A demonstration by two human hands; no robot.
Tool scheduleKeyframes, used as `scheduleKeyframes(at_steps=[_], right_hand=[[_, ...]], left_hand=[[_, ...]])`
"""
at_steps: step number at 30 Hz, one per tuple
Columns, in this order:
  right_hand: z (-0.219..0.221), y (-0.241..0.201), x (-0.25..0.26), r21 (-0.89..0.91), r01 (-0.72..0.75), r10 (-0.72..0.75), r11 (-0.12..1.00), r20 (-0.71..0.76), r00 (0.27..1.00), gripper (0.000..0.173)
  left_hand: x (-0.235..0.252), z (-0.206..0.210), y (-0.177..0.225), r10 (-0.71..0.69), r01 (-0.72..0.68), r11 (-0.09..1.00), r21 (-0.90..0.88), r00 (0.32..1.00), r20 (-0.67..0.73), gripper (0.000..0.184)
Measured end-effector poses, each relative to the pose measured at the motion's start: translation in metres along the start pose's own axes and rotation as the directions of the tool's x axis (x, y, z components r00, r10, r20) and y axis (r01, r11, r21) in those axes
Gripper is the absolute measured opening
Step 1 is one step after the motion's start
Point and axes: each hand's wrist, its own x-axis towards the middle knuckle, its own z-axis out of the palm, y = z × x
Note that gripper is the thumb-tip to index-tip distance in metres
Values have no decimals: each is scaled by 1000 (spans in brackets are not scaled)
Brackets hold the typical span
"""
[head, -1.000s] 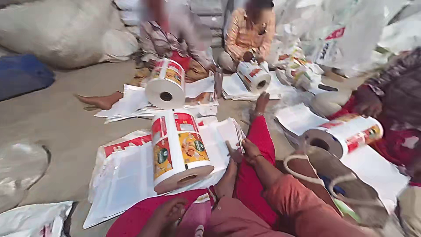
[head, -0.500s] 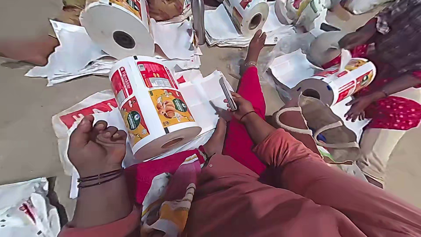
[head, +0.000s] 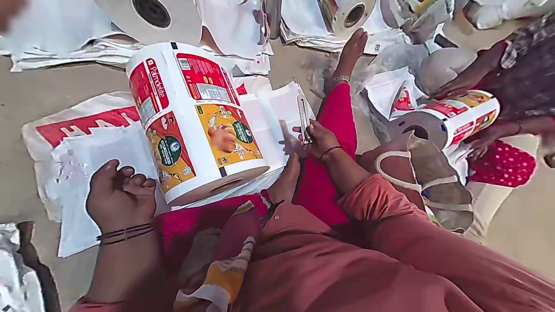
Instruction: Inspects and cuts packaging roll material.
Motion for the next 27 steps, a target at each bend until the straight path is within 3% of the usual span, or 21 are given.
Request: scheduleKeyframes(at_steps=[6, 10, 16, 21, 24, 27], right_hand=[[-3, 2, 2, 40, 3, -3, 999, 19, 1000, 36], [-2, 5, 5, -18, 37, -37, 999, 5, 999, 34], [-2, 4, 0, -125, 6, -19, 992, -107, 994, 53], [-1, 3, 0, -166, -9, -31, 986, -237, 971, 64], [-2, 4, 1, -119, -10, -19, 993, -245, 969, 69], [-3, 5, -1, -11, 15, -17, 1000, -187, 982, 75]], left_hand=[[-1, 1, -4, 37, -60, 987, 147, 987, 153, 20], [1, -3, -5, 42, -71, 982, 174, 985, 166, 20], [-1, -2, -7, 60, -93, 976, 197, 984, 170, 17], [-25, 24, 12, 33, -42, 981, 189, 998, 53, 12], [-18, 15, 2, 70, -71, 973, 220, 997, 11, 8], [-12, 4, -9, 56, -29, 946, 323, 996, -74, 22]])
